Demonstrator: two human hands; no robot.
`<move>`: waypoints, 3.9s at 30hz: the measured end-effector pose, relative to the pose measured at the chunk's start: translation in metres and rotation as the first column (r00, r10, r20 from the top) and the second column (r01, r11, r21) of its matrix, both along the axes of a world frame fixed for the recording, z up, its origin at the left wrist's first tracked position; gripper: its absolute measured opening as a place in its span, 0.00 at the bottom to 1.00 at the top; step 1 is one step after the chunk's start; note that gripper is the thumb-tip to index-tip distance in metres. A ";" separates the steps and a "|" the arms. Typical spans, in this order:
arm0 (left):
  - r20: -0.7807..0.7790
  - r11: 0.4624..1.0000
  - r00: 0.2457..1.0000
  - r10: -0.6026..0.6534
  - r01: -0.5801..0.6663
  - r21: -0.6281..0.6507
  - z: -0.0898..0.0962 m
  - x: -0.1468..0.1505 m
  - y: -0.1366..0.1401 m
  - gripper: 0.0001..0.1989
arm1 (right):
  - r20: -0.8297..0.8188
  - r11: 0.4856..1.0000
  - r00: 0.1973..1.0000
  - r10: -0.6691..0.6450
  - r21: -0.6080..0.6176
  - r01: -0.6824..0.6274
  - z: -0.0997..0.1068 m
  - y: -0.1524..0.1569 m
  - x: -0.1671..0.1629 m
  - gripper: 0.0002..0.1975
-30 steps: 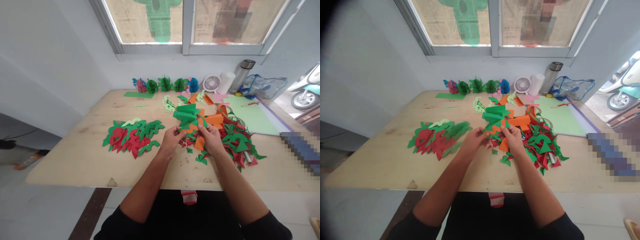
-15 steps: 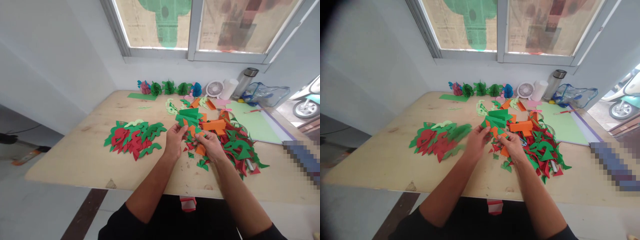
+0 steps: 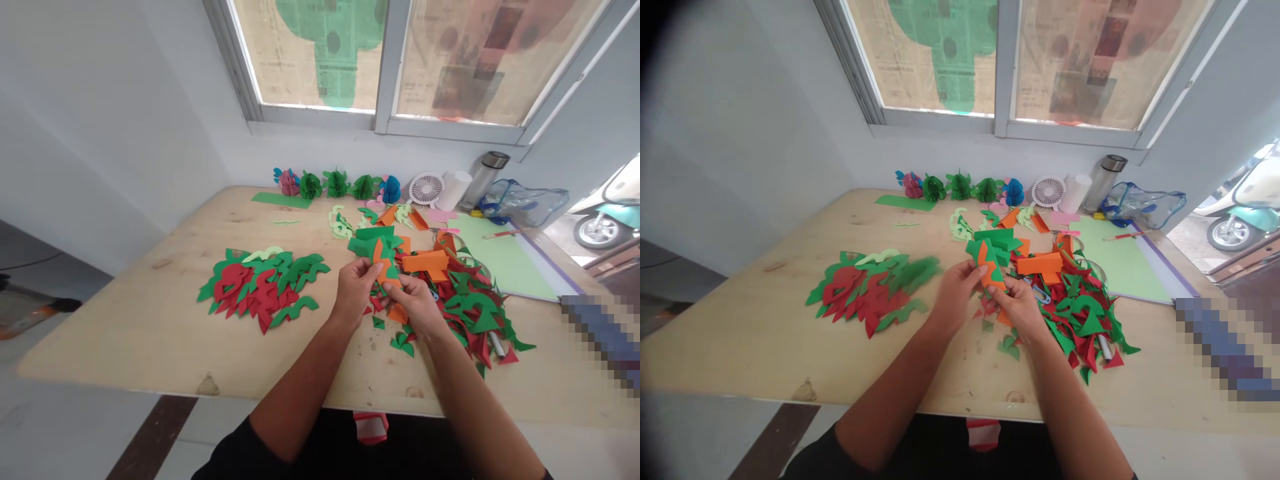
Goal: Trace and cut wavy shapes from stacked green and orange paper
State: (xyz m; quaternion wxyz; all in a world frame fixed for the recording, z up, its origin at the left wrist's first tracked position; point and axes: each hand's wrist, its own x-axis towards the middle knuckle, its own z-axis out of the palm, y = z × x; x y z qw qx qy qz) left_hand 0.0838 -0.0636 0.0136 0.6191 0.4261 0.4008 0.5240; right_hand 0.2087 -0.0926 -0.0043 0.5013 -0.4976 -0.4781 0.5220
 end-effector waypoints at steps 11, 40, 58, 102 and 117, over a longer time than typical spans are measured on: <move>-0.093 0.996 0.994 -0.059 0.065 0.064 0.007 -0.013 0.001 0.12 | 0.231 0.950 0.931 -0.282 0.203 0.237 -0.003 0.001 0.005 0.17; -0.145 0.977 0.966 -0.212 0.206 -0.058 -0.002 -0.023 0.003 0.12 | -0.120 0.963 0.956 -0.268 -0.039 0.265 0.001 0.002 0.001 0.18; -0.122 0.961 0.954 -0.274 0.267 -0.069 -0.004 -0.027 0.004 0.17 | -0.097 0.969 0.965 -0.244 -0.062 0.239 0.009 0.000 0.000 0.21; -0.145 0.980 0.970 -0.196 0.190 -0.055 -0.007 -0.021 0.006 0.09 | 0.014 0.976 0.976 -0.218 -0.023 0.219 0.004 0.002 0.002 0.19; -0.165 0.953 0.939 -0.302 0.294 -0.067 -0.013 -0.017 0.004 0.13 | -0.037 0.942 0.943 -0.332 0.036 0.333 0.005 0.003 0.005 0.17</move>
